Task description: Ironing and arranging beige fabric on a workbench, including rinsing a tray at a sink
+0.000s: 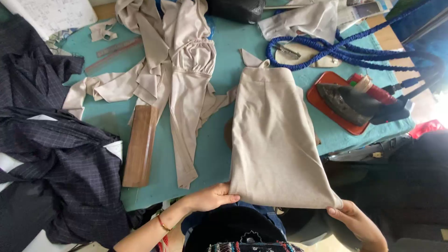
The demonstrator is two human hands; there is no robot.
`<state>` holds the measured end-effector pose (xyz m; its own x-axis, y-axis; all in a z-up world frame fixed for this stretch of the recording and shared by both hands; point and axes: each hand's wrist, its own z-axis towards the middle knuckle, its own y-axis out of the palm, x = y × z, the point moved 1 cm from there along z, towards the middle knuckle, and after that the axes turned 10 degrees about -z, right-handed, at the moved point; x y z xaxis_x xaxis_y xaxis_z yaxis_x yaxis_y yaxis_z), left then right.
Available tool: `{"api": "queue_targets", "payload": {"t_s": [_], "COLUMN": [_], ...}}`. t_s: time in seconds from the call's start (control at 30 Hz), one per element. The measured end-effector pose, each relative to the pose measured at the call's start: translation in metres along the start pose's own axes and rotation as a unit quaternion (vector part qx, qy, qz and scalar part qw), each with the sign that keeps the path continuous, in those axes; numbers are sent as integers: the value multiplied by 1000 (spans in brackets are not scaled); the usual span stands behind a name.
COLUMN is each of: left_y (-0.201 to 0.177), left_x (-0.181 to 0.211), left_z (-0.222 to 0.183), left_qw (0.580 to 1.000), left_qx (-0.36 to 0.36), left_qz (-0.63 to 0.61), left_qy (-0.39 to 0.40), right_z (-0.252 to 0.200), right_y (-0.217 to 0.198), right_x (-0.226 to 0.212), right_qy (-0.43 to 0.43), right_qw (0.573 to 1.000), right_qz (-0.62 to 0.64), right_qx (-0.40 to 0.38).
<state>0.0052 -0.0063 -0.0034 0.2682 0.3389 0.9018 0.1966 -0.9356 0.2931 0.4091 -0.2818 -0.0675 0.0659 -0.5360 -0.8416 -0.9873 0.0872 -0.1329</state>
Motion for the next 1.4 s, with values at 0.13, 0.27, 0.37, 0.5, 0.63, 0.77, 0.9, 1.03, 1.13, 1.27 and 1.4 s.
{"api": "queue_targets", "payload": {"t_s": [0.13, 0.27, 0.37, 0.5, 0.63, 0.77, 0.9, 1.03, 1.13, 1.27, 1.4], "left_y": [7, 17, 19, 8, -20, -46, -85, -124, -160, -205, -205], "left_x": [9, -4, -31, -54, -37, 53, 78, 88, 66, 26, 16], "left_z": [-19, -48, -58, -62, -38, 0, 75, 141, 183, 213, 211], "left_qw": [994, 978, 988, 990, 998, 961, 906, 851, 839, 828, 770], "left_qx": [-43, -100, -98, -49, 55, 176, 337, 426, 481, 525, 596], "left_qz": [96, 180, 120, 83, 7, -189, -193, -246, -170, 124, 174], "left_qy": [10, 14, -6, -101, -24, 103, 168, 181, 187, 153, 148], "right_z": [-29, -49, -55, -40, -11, 52, 116, 171, 201, 224, 216], "right_y": [23, 44, 60, 74, 61, 23, 21, 22, 8, -14, -34], "right_x": [-54, -85, -71, -70, -97, -131, -203, -241, -230, -197, -140], "right_qy": [-2, -87, 186, -10, -37, -163, -202, -209, -197, -200, -198], "right_qw": [999, 965, 952, 958, 989, 975, 954, 955, 956, 945, 917], "right_qz": [-31, -181, -172, -224, -132, -105, -117, -65, -30, -92, -159], "right_qx": [-25, -167, -170, -179, -47, 109, 187, 201, 216, 242, 307]}}
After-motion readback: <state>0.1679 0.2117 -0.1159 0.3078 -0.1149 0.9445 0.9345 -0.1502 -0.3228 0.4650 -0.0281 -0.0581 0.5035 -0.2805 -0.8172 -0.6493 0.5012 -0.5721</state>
